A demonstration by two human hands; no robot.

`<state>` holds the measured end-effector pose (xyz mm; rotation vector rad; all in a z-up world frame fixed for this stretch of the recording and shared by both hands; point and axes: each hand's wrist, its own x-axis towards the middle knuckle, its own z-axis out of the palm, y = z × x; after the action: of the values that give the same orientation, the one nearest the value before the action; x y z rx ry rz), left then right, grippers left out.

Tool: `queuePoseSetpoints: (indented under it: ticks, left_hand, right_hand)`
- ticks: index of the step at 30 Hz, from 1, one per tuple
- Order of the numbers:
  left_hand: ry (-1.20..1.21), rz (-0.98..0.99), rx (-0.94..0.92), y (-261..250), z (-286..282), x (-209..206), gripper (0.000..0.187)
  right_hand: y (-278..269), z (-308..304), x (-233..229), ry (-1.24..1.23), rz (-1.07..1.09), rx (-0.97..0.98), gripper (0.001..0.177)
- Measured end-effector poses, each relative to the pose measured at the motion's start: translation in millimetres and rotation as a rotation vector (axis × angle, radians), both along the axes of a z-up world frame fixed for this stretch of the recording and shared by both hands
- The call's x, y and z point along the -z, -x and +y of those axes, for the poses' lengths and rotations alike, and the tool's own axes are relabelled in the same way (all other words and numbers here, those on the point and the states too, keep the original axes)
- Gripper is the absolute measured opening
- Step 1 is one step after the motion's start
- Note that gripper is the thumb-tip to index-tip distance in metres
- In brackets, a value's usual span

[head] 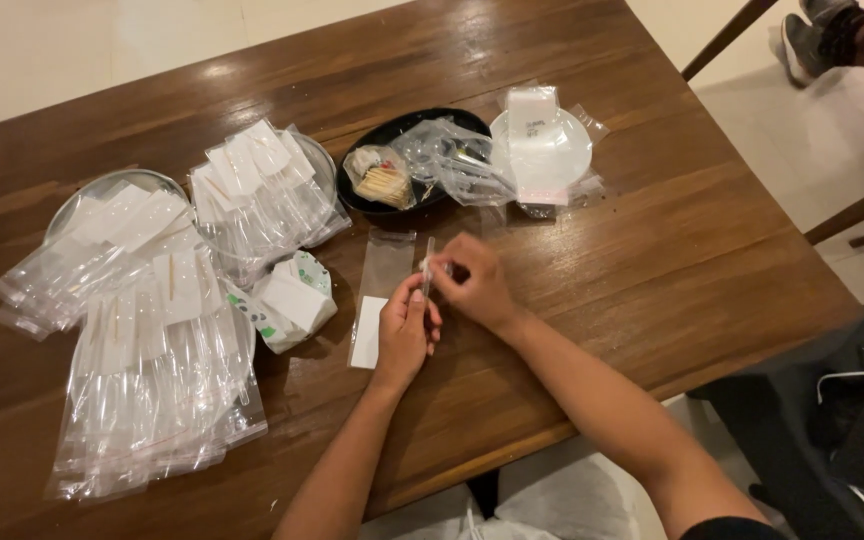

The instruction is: The person places a paper insert and a small wooden pick into a plastic bag, seals it, and repeats the process with another bag.

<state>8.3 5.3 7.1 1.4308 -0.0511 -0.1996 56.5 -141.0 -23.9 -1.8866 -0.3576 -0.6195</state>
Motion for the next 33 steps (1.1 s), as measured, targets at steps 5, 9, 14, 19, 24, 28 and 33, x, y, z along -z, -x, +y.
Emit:
queuePoseSetpoints:
  ticks: [5, 9, 14, 19, 24, 28, 33]
  left_hand:
    - [-0.017, -0.009, 0.015, -0.2, -0.8, -0.4, 0.036]
    - [-0.018, -0.006, 0.014, -0.1, -1.2, 0.7, 0.035]
    - [0.003, -0.001, 0.001, -2.0, -0.1, 3.4, 0.035]
    - [0.021, -0.005, 0.006, -0.8, -0.7, 7.5, 0.035]
    - [0.013, -0.004, -0.003, -3.4, -0.8, 2.0, 0.035]
    - [0.029, 0.007, -0.008, -0.6, -0.9, 3.1, 0.035]
    - [0.031, 0.01, -0.012, -2.8, -1.2, 3.9, 0.035]
  right_hand:
    - [2.3, 0.9, 7.4, 0.009, -0.041, 0.033, 0.007]
    - [-13.1, -4.2, 24.2, 0.019, -0.063, 0.039, 0.006]
    - [7.8, 3.2, 4.1, 0.001, -0.048, -0.03, 0.007]
    - [-9.5, -3.4, 7.6, 0.027, -0.062, 0.022, 0.006]
    - [3.0, -1.3, -10.5, 0.013, -0.043, -0.034, 0.009]
    - [-4.2, -4.2, 4.3, -0.004, -0.04, -0.011, 0.009]
    - [3.6, -3.3, -13.9, 0.02, -0.06, -0.052, 0.009]
